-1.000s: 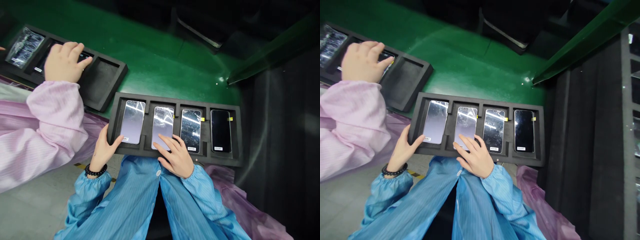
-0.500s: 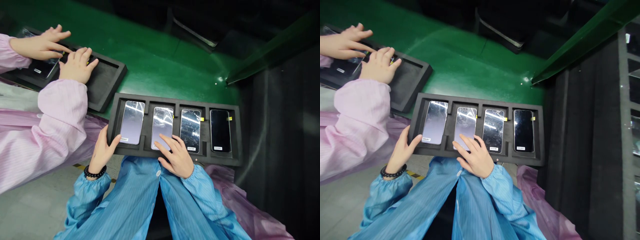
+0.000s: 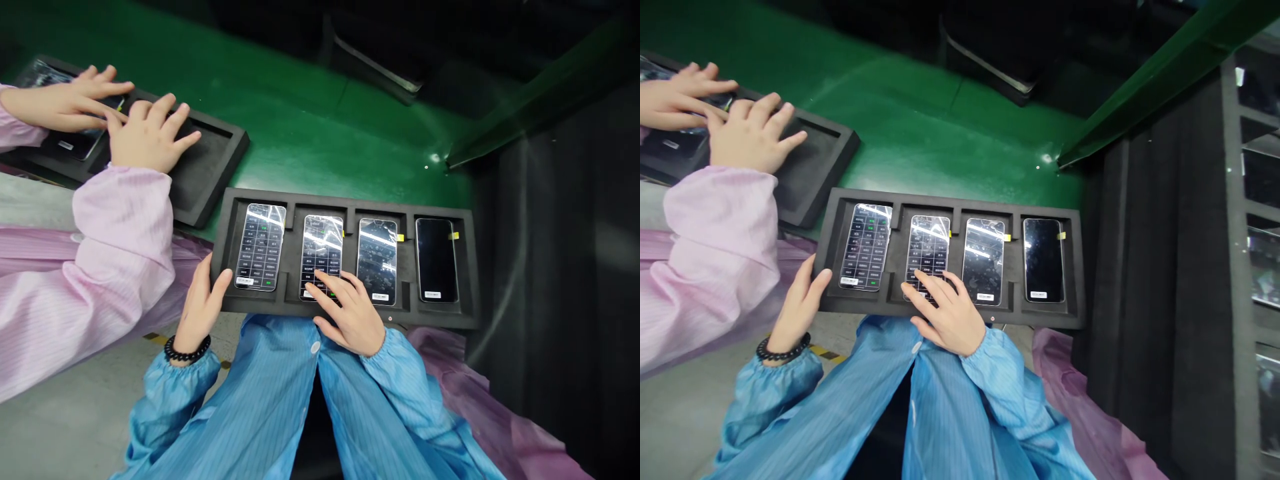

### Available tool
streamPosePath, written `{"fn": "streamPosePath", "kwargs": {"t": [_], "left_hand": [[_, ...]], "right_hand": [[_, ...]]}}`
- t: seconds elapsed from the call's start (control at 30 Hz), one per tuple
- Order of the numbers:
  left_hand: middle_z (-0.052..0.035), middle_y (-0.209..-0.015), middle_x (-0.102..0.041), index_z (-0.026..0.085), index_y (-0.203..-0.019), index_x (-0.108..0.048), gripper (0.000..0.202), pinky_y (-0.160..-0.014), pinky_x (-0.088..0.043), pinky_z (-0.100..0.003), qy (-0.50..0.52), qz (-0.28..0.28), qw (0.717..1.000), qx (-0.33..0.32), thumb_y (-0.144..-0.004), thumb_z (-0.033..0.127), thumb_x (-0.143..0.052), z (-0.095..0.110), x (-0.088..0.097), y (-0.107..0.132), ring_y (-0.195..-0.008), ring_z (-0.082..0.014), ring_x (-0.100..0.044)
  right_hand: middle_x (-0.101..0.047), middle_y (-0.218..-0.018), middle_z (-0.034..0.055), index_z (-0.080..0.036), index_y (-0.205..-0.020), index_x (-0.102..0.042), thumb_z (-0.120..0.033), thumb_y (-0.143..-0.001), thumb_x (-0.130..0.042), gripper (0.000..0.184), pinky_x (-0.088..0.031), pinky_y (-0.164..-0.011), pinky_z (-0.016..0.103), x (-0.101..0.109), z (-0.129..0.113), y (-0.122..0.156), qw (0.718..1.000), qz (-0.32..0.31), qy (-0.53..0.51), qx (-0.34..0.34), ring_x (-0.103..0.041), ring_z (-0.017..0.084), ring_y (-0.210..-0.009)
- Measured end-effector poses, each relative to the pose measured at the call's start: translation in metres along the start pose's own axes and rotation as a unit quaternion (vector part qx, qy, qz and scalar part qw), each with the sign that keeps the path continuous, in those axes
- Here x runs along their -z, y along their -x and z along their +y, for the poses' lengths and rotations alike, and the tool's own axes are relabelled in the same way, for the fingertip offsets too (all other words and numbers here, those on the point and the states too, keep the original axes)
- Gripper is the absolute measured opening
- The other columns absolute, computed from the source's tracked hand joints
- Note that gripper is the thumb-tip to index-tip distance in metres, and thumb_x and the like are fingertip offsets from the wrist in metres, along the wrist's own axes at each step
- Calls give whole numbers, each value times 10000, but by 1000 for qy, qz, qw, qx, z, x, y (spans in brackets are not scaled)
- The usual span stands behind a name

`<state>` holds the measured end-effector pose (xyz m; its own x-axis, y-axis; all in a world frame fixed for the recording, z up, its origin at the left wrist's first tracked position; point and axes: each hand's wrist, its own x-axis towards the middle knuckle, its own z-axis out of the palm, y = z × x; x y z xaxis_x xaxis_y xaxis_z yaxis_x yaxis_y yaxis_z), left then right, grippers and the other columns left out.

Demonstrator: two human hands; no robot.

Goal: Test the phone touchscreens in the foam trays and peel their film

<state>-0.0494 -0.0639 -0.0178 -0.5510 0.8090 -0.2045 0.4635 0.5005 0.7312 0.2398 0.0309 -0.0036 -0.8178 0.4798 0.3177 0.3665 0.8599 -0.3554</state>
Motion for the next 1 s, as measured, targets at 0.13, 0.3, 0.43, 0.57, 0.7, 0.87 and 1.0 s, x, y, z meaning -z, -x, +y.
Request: {"fn": "streamPosePath", "kwargs": {"t": [0.13, 0.3, 0.43, 0.57, 0.7, 0.87, 1.0], "left_hand": [[-218, -1454, -516, 85, -1456, -482, 645, -1207, -344, -518, -83, 121, 978, -148, -1000, 536, -420, 23, -2, 1, -1397, -336, -464], [-179, -1529, -448, 149, -1491, -455, 530, -1263, -265, -500, -72, 142, 952, -260, -1016, 383, -439, 51, -21, 10, -1490, -310, -364], [-179, -1557, -421, 171, -1502, -441, 518, -1297, -89, -570, -110, 105, 950, -274, -1013, 341, -457, 41, -44, 18, -1547, -327, -268], [-169, -1587, -391, 188, -1542, -394, 549, -1291, -80, -600, -115, 158, 941, -278, -1028, 380, -396, 27, -56, 20, -1562, -333, -235], [-162, -1613, -364, 183, -1581, -333, 615, -1276, -91, -639, -101, 178, 935, -289, -1048, 486, -284, 22, -59, 19, -1555, -358, -243], [-130, -1622, -359, 183, -1551, -396, 625, -1276, -74, -659, -108, 186, 932, -292, -1047, 521, -243, 16, -62, 19, -1544, -380, -257], [-167, -1574, -422, 165, -1500, -472, 653, -1274, -96, -647, -107, 192, 932, -289, -1038, 555, -228, 8, -67, 19, -1521, -371, -318]], "right_hand": [[-694, -1316, 120, -197, -1131, -709, -339, -1036, -436, 322, -445, -1094, 445, 15, 4, -1, 992, 58, -104, 29, -639, 209, -1156], [-704, -1275, 91, -223, -1017, -719, -285, -1028, -423, 302, -465, -1072, 477, 31, 10, -1, 984, 120, -107, -78, -652, 225, -1130], [-629, -1381, 124, -220, -1378, -574, -292, -1010, -454, 393, -454, -1093, 499, 18, 12, 3, 976, 117, -17, -182, -586, 265, -1261], [-569, -1442, 142, -209, -1506, -432, -291, -999, -484, 516, -403, -1155, 502, 7, 10, 6, 975, 117, 27, -187, -533, 271, -1326], [-559, -1446, 147, -210, -1476, -467, -284, -1002, -470, 480, -375, -1180, 501, 8, 7, 6, 974, 104, 41, -196, -535, 266, -1323], [-585, -1419, 140, -211, -1410, -542, -272, -991, -483, 428, -367, -1189, 483, 8, 5, 6, 972, 105, 55, -203, -564, 252, -1284], [-610, -1390, 137, -205, -1302, -625, -257, -986, -481, 351, -362, -1189, 477, 5, 4, 8, 969, 114, 61, -209, -581, 246, -1253]]}}
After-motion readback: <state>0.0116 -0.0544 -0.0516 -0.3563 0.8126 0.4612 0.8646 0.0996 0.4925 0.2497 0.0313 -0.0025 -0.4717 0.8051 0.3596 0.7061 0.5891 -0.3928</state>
